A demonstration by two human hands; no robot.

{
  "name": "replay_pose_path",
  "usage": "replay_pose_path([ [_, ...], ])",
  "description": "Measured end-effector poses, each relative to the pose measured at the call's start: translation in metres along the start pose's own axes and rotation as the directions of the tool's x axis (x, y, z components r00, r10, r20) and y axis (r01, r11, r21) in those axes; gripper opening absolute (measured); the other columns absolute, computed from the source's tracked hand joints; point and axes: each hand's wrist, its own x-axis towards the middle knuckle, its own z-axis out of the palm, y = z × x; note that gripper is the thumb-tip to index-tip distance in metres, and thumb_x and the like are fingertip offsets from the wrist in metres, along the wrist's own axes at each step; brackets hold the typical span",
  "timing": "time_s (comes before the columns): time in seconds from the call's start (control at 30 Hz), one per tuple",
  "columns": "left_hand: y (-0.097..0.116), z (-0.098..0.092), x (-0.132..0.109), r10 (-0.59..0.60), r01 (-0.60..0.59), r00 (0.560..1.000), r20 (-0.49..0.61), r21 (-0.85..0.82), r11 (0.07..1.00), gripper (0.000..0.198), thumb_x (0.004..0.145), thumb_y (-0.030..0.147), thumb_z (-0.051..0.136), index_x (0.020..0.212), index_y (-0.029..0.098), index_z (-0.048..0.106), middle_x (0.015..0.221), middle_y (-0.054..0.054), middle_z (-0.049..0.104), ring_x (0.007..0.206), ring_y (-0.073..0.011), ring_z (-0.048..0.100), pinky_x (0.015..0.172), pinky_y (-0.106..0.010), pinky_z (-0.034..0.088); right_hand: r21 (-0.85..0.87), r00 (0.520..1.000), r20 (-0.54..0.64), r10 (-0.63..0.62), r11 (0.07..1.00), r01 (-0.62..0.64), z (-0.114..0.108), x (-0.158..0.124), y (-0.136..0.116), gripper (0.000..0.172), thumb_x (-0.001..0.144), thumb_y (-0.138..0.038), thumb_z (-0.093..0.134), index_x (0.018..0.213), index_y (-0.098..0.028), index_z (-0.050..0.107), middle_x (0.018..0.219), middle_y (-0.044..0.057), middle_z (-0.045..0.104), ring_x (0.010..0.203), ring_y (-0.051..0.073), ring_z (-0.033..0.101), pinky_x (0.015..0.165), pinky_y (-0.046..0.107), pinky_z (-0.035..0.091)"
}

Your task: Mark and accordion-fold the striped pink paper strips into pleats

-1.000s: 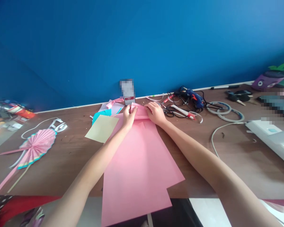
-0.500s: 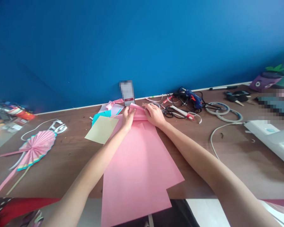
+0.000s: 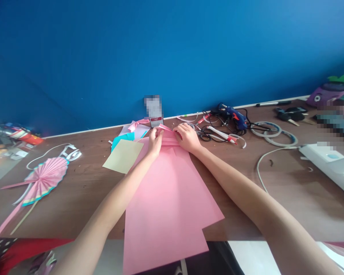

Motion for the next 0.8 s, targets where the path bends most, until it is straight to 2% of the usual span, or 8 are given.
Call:
replay_pose_path([
  [0.07, 0.0006, -0.0009, -0.0001, 0.001, -0.001, 1.000, -0.021, -0.006, 1.000, 0.016, 0.089, 0.037, 0.054, 0.091, 0.023, 0.061, 0.089, -0.003, 0.062, 0.090, -0.0193, 0.058, 0.085, -0.030, 0.044, 0.005, 1.000, -0.014, -0.005, 1.000, 0.005, -0.0002, -0.0005, -0.0003, 0.020, 0.088, -0.018, 0.044, 0.092, -0.022, 0.063, 0.095, 0.008, 0.065, 0.092, 0.025, 0.053, 0.082, 0.037, 0.043],
  [0.13, 0.0021, -0.0020, -0.0001, 0.028, -0.029, 0.999, -0.031, -0.029, 0.999, 0.026, 0.094, 0.042, 0.044, 0.093, 0.024, 0.063, 0.098, -0.005, 0.063, 0.100, -0.0200, 0.056, 0.091, -0.031, 0.042, 0.010, 1.000, -0.024, -0.010, 1.000, 0.010, -0.0002, -0.0008, 0.0001, 0.021, 0.087, -0.016, 0.044, 0.091, -0.022, 0.063, 0.097, 0.008, 0.065, 0.092, 0.024, 0.053, 0.082, 0.037, 0.043],
  [0.23, 0.0039, -0.0022, 0.0000, 0.044, -0.043, 0.999, 0.004, -0.060, 0.997, 0.036, 0.096, 0.049, 0.037, 0.096, 0.024, 0.064, 0.107, -0.006, 0.062, 0.110, -0.0206, 0.054, 0.097, -0.033, 0.038, 0.012, 1.000, -0.024, -0.016, 1.000, 0.016, -0.0003, -0.0011, 0.0009, 0.021, 0.087, -0.015, 0.043, 0.090, -0.022, 0.063, 0.097, 0.008, 0.065, 0.091, 0.024, 0.053, 0.081, 0.037, 0.043],
  [0.4, 0.0002, 0.0020, 0.0009, -0.041, 0.044, 0.999, 0.035, -0.081, 0.996, 0.029, 0.086, 0.051, 0.057, 0.093, 0.023, 0.058, 0.090, -0.002, 0.061, 0.092, -0.0186, 0.057, 0.085, -0.030, 0.043, -0.046, 0.999, -0.043, 0.033, 0.998, -0.035, -0.0021, -0.0006, -0.0002, 0.024, 0.089, -0.021, 0.044, 0.104, -0.020, 0.063, 0.097, 0.010, 0.065, 0.092, 0.026, 0.053, 0.082, 0.037, 0.041],
  [0.6, -0.0037, 0.0023, 0.0018, -0.031, 0.033, 0.998, 0.049, -0.025, 0.999, 0.027, 0.083, 0.046, 0.063, 0.080, 0.020, 0.057, 0.075, -0.001, 0.057, 0.079, -0.0173, 0.057, 0.078, -0.030, 0.045, -0.129, 0.994, -0.047, 0.096, 0.986, -0.102, -0.0006, 0.0000, 0.0009, 0.025, 0.091, -0.026, 0.044, 0.107, -0.019, 0.063, 0.098, 0.010, 0.066, 0.094, 0.028, 0.053, 0.080, 0.038, 0.038],
  [0.7, -0.0017, 0.0016, 0.0003, -0.019, 0.019, 0.998, 0.061, -0.011, 1.000, 0.022, 0.082, 0.040, 0.065, 0.090, 0.020, 0.058, 0.082, -0.002, 0.061, 0.081, -0.0179, 0.059, 0.079, -0.031, 0.046, -0.141, 0.990, -0.074, 0.118, 0.982, -0.127, -0.0002, 0.0000, 0.0027, 0.027, 0.092, -0.028, 0.044, 0.109, -0.018, 0.061, 0.099, 0.011, 0.065, 0.095, 0.028, 0.053, 0.081, 0.038, 0.038],
  [0.8, 0.0029, 0.0012, -0.0024, 0.031, -0.032, 0.999, -0.039, -0.005, 0.999, 0.035, 0.078, 0.033, 0.070, 0.107, 0.023, 0.054, 0.103, -0.005, 0.063, 0.095, -0.0185, 0.059, 0.086, -0.032, 0.046, -0.181, 0.979, -0.143, 0.143, 0.969, -0.168, -0.0022, -0.0007, 0.0022, 0.028, 0.092, -0.028, 0.043, 0.111, -0.018, 0.060, 0.097, 0.012, 0.063, 0.093, 0.028, 0.051, 0.080, 0.039, 0.038],
])
